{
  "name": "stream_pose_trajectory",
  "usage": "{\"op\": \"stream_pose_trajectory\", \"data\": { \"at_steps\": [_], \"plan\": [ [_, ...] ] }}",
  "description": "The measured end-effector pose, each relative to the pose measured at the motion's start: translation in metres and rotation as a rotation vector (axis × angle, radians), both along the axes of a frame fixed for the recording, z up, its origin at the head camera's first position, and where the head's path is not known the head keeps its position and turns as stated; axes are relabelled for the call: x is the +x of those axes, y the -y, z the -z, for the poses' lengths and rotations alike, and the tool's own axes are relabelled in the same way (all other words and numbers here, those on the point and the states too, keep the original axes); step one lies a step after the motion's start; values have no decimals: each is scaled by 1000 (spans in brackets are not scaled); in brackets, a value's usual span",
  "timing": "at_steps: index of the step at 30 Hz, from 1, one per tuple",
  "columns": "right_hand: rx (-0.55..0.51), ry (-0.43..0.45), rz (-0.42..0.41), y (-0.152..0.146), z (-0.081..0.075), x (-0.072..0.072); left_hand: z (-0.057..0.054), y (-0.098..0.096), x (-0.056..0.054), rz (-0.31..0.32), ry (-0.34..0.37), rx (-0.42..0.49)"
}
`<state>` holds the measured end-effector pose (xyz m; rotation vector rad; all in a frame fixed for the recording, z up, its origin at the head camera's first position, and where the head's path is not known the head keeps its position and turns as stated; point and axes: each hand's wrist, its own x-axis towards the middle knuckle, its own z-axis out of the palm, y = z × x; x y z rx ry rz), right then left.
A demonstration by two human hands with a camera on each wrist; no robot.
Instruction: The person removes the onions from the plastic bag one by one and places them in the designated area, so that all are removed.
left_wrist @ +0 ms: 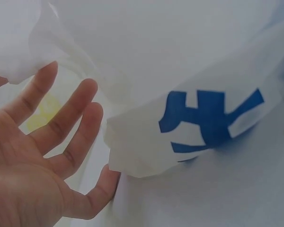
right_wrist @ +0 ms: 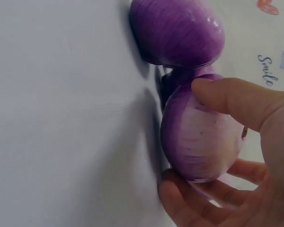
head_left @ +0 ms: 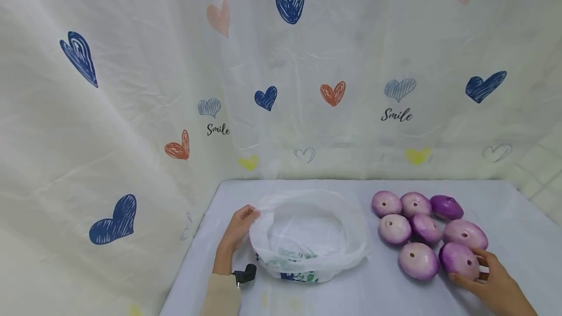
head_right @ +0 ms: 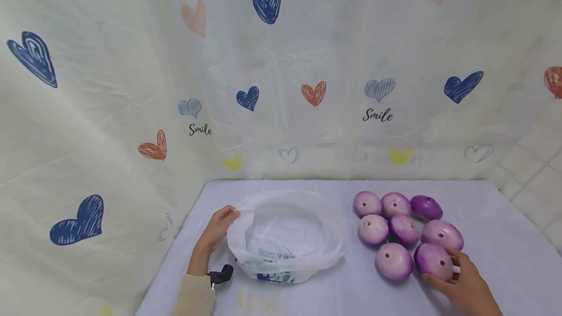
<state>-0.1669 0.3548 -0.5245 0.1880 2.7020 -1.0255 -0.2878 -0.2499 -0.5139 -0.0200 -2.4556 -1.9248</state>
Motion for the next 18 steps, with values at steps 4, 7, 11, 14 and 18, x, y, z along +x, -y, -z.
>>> {"op": "stream_pose_trajectory", "data": {
  "at_steps": [4, 7, 11, 14, 18],
  "plan": [
    [10, -12, 10, -1, 5, 0, -2, 1, 1, 0, 12, -10],
    [18, -9, 19, -1, 7, -1, -1, 1, 2, -3, 21, -18],
    [8, -10, 16, 1, 6, -2, -1, 3, 4, 11, 25, -16],
    [6, -33, 7, 2, 4, -3, 0, 3, 4, 25, 30, -3],
    [10, -89, -11, 0, 3, -5, 0, -1, 0, 8, 23, 16]
  ]
}}
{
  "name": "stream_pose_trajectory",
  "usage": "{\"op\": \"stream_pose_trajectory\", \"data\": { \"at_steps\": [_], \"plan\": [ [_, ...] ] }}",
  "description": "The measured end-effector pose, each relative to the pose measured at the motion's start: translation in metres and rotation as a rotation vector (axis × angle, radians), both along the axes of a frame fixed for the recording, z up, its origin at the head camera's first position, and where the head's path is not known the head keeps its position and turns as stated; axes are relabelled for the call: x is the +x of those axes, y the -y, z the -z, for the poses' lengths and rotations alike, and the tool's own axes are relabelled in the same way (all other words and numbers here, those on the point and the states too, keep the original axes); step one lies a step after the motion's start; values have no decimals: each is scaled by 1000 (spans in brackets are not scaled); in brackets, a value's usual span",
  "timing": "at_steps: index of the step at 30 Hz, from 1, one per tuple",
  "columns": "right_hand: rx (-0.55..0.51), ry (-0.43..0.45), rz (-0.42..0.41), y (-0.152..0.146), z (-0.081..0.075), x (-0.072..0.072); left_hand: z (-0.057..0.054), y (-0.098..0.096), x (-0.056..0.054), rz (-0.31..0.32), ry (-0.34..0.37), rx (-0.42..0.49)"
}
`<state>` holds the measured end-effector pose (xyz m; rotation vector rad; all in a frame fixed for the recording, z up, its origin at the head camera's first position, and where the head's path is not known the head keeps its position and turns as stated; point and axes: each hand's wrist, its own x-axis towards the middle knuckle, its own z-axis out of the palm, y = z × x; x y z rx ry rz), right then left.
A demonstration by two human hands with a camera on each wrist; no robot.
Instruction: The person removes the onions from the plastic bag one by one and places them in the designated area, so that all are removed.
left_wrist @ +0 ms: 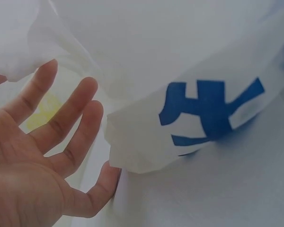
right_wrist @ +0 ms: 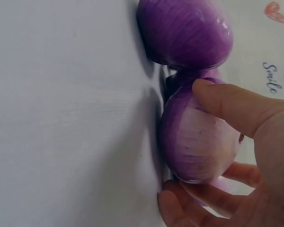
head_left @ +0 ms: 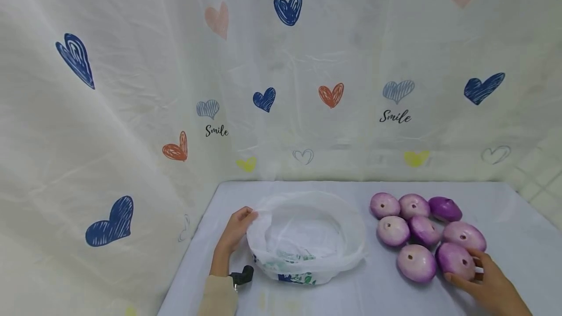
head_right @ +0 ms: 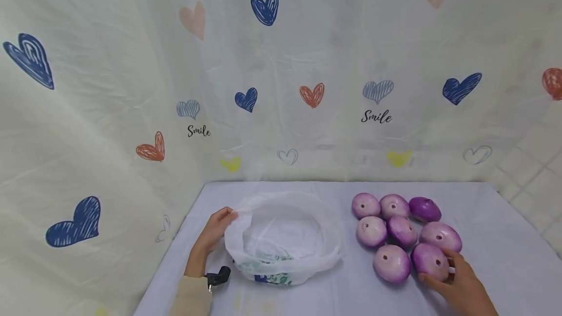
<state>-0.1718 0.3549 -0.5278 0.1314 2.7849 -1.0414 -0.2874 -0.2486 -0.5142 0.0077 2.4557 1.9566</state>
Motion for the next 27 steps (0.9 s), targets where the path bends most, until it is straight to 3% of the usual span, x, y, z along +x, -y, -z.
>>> {"op": "stream_pose_trajectory", "data": {
  "at_steps": [7, 12, 18, 22, 27],
  "plan": [
    [41, -34, -17, -6, -6, 1, 2, -7, -7, 44, -9, -5],
    [-13, -20, -31, -1, -8, -2, -1, -2, -4, -2, -9, 0],
    [29, -57, -15, -4, -14, 3, -4, 4, -1, -11, 7, -20],
    [38, -118, 48, -8, -25, 4, -12, 7, 0, -78, -21, -136],
    [62, -351, 117, -10, -41, -2, -34, 11, 6, -230, -137, -316]
  ]
}}
